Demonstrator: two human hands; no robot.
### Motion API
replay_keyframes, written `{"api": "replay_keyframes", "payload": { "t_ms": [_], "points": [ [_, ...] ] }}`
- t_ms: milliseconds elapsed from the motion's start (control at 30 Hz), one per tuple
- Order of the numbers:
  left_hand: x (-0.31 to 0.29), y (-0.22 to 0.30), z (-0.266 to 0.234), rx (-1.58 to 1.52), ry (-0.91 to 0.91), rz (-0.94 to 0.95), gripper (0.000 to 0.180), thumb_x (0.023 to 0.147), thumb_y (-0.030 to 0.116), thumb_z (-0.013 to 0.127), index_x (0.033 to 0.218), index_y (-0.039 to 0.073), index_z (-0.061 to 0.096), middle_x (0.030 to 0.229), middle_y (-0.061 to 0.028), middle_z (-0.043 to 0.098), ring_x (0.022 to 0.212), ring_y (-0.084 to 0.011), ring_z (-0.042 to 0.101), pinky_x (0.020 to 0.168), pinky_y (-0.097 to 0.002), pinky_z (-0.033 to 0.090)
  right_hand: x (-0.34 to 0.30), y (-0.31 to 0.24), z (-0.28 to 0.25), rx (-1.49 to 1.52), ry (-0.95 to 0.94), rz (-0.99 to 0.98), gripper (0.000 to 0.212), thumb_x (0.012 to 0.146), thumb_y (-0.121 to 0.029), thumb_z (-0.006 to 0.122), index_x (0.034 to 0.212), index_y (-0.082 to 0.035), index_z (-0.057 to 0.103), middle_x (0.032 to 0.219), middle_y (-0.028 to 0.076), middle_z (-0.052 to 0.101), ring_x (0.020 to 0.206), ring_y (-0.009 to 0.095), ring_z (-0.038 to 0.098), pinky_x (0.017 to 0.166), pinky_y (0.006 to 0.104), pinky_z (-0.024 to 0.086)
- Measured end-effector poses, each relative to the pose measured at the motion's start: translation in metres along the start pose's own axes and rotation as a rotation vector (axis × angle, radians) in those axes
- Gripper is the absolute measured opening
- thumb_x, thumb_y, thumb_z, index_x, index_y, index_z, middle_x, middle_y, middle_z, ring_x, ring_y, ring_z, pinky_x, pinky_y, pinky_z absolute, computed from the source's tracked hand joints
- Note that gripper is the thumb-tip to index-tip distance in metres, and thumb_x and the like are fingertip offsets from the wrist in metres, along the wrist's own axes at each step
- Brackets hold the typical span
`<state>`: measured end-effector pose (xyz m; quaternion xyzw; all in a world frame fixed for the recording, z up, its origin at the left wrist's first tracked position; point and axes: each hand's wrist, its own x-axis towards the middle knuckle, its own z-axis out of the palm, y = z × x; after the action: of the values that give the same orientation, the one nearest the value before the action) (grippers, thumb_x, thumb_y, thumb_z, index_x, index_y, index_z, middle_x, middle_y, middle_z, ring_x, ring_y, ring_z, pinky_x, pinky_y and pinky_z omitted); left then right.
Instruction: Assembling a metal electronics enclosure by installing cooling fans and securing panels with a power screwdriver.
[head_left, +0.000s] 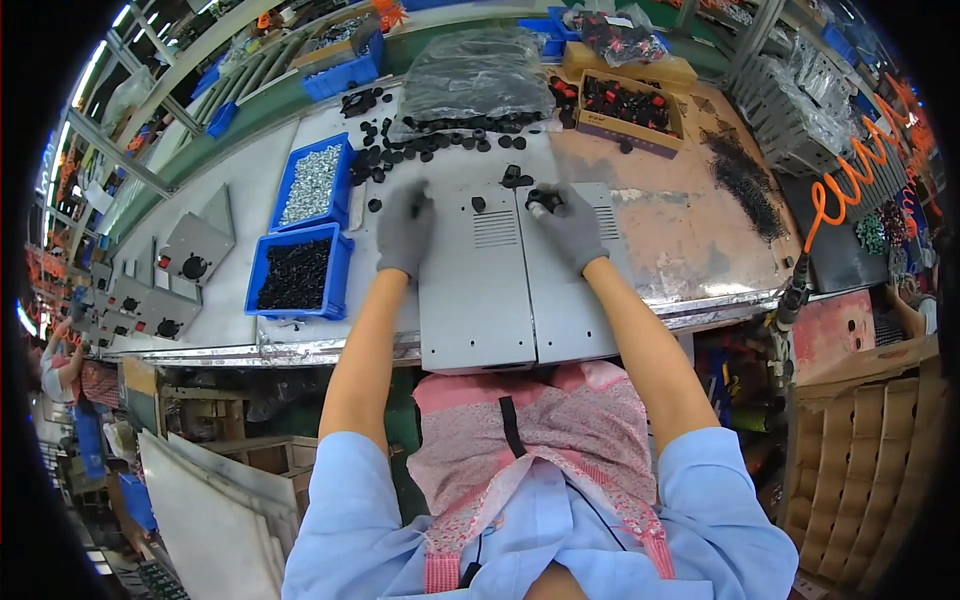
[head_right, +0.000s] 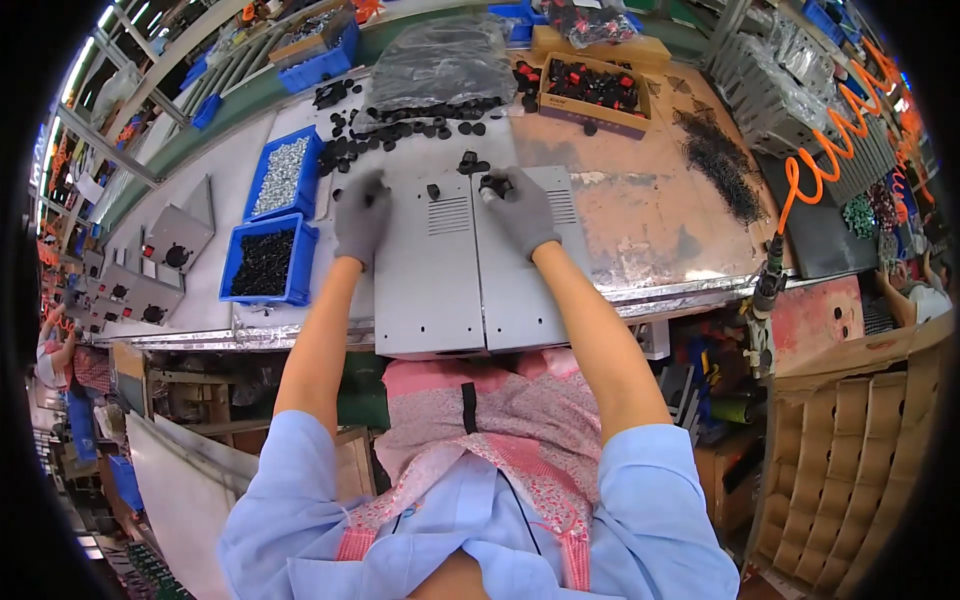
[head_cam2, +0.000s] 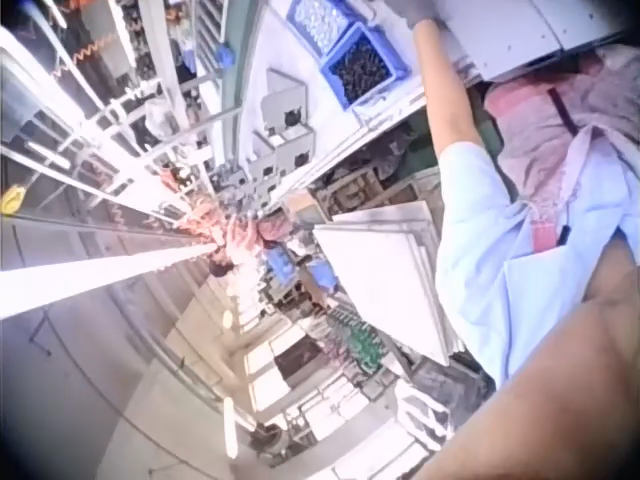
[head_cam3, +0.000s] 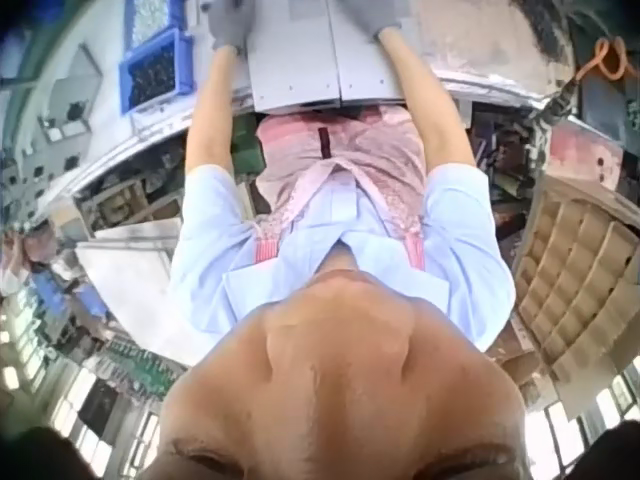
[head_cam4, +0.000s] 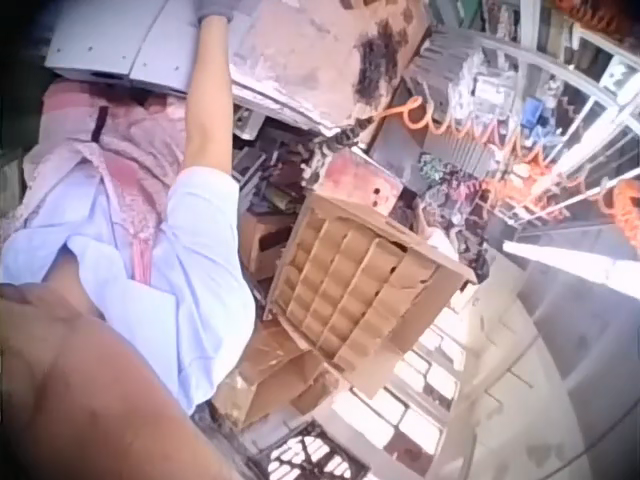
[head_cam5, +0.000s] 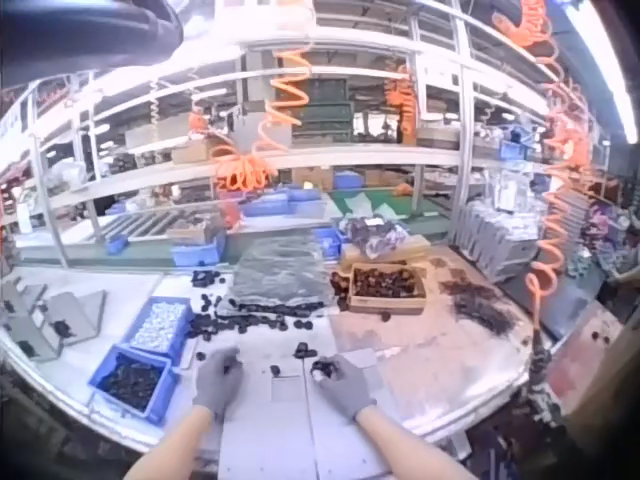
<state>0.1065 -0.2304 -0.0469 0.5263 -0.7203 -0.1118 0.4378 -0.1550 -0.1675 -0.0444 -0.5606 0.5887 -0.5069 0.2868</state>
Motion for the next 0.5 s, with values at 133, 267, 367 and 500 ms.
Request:
{"api": "replay_keyframes", "payload": {
  "t_ms": [133, 267, 367, 500],
  "points": [
    [-0.013, 0.014, 0.0, -0.002, -0.066, 0.02, 0.016, 0.082, 0.011, 0.063, 0.098, 0.012, 0.066, 0.097, -0.0059, 0.064, 0.081, -0.0244, 0.065, 0.073, -0.0335, 0.051, -0.006, 0.006, 0.005, 0.007, -0.031, -0.107, 0.027, 0.082, -0.018, 0.065, 0.107, -0.009, 0.061, 0.097, 0.004, 0.065, 0.086, 0.016, 0.063, 0.076, 0.0295, 0.05],
    [-0.014, 0.027, -0.007, -0.052, -0.227, 0.063, 0.015, 0.082, 0.011, 0.065, 0.097, 0.008, 0.066, 0.097, -0.0076, 0.063, 0.081, -0.0222, 0.064, 0.074, -0.0311, 0.051, -0.018, -0.008, 0.01, -0.633, -0.101, -0.5, 0.021, 0.08, -0.018, 0.061, 0.101, -0.016, 0.057, 0.094, 0.004, 0.057, 0.086, 0.026, 0.06, 0.07, 0.0388, 0.05],
    [-0.007, 0.038, -0.01, -0.037, -0.21, 0.074, 0.018, 0.083, 0.017, 0.064, 0.1, 0.011, 0.066, 0.099, -0.0075, 0.064, 0.083, -0.0247, 0.064, 0.074, -0.034, 0.05, -0.014, -0.002, 0.012, -0.69, -0.015, -0.507, 0.023, 0.08, -0.018, 0.062, 0.103, -0.017, 0.057, 0.093, 0.004, 0.057, 0.085, 0.024, 0.06, 0.07, 0.0376, 0.05],
    [0.004, 0.063, 0.009, 0.061, -0.259, -0.016, 0.026, 0.085, 0.028, 0.062, 0.106, 0.012, 0.064, 0.101, -0.0086, 0.064, 0.09, -0.0269, 0.063, 0.079, -0.0367, 0.049, -0.013, 0.003, 0.012, -0.598, 0.043, -0.454, 0.025, 0.081, -0.019, 0.062, 0.105, -0.015, 0.059, 0.096, 0.004, 0.06, 0.084, 0.025, 0.061, 0.071, 0.0366, 0.05]
  ]
}}
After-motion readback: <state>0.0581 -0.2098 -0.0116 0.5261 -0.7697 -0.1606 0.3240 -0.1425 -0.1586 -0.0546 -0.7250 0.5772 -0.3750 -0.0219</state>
